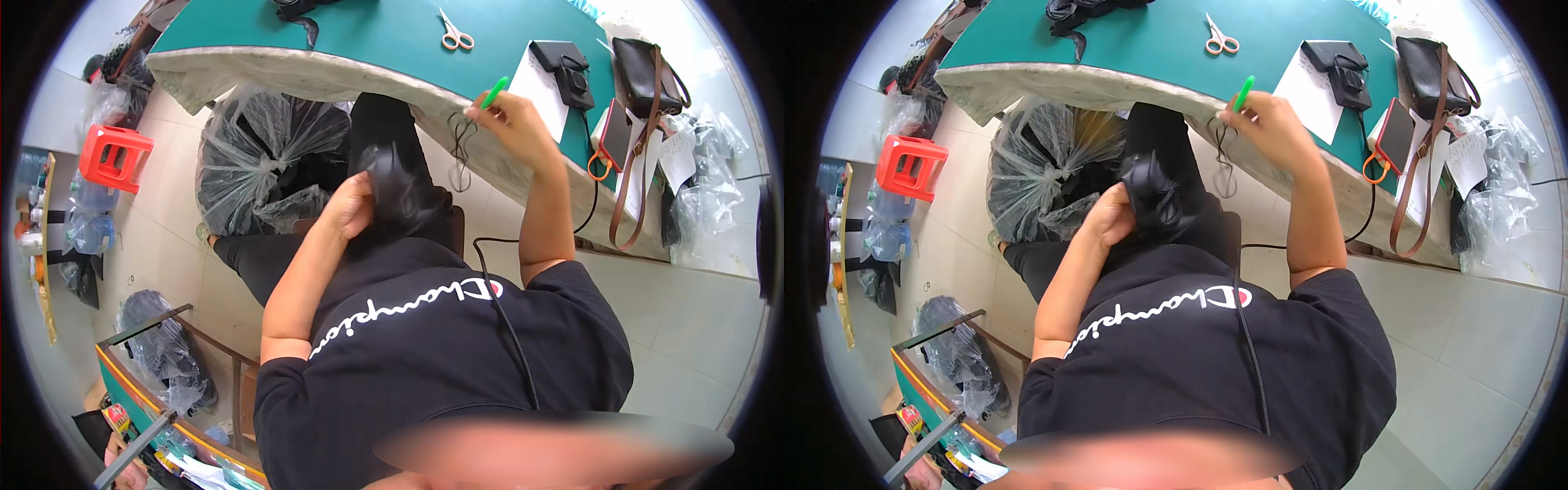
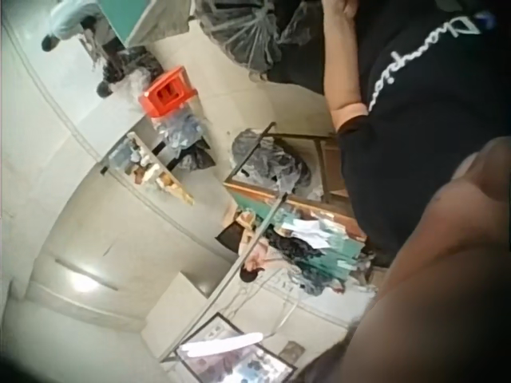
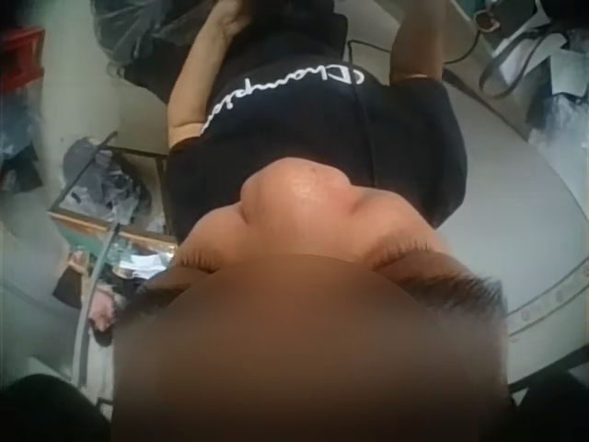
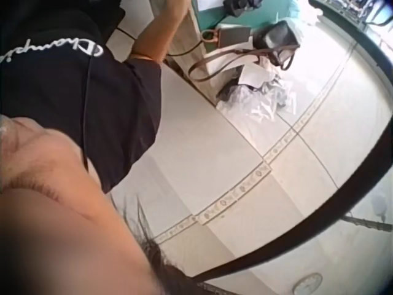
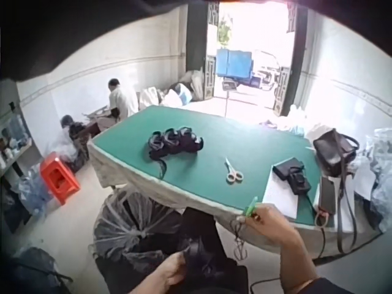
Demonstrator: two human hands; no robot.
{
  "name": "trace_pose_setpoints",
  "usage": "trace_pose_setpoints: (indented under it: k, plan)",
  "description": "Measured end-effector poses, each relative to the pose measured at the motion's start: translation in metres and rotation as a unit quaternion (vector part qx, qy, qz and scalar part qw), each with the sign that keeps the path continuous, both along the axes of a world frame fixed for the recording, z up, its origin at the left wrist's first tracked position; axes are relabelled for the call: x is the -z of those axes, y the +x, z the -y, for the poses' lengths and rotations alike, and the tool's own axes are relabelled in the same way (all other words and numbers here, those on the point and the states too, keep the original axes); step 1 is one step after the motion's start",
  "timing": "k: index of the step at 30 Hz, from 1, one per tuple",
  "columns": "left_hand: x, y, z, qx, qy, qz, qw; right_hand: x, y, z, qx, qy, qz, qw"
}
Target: Detailing and marking black shoe components at a factory workbench.
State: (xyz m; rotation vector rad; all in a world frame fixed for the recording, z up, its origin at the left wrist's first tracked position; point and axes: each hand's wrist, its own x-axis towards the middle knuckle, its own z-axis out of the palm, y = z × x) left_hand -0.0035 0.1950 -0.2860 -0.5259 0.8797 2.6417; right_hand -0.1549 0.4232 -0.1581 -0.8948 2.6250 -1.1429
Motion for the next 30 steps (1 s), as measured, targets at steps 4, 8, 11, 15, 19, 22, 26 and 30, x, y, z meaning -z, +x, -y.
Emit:
trace_pose_setpoints:
  k: [4, 8, 11, 15, 19, 22, 26, 30]
  plan:
    - [0.014, -0.001, -0.021, -0.016, -0.026, 0.053, 0.998, 0.074, 0.032, 0.013, -0.010, -0.093, 0.158, 0.983]
    - [0.002, 0.000, -0.021, -0.074, 0.071, -0.058, 0.993, 0.153, 0.066, 0.028, 0.044, -0.404, 0.414, 0.815]
    - [-0.009, 0.005, -0.017, -0.092, -0.082, -0.139, 0.983, 0.129, 0.083, 0.046, 0.012, -0.521, 0.474, 0.710]
    - [-0.036, 0.011, -0.015, -0.149, -0.197, -0.214, 0.945, 0.088, 0.078, 0.045, -0.072, -0.468, 0.438, 0.764]
    - [-0.065, 0.020, -0.029, -0.182, -0.202, -0.236, 0.933, 0.043, 0.088, 0.051, -0.022, -0.502, 0.178, 0.846]
    - [-0.081, 0.024, -0.037, -0.220, -0.218, -0.256, 0.916, 0.038, 0.095, 0.058, -0.047, -0.534, 0.134, 0.834]
    - [-0.093, 0.033, -0.036, -0.195, -0.197, -0.246, 0.929, 0.036, 0.101, 0.057, -0.037, -0.502, 0.164, 0.848]
    - [-0.090, 0.030, -0.034, -0.197, -0.226, -0.149, 0.942, 0.036, 0.100, 0.054, -0.042, -0.514, 0.142, 0.845]
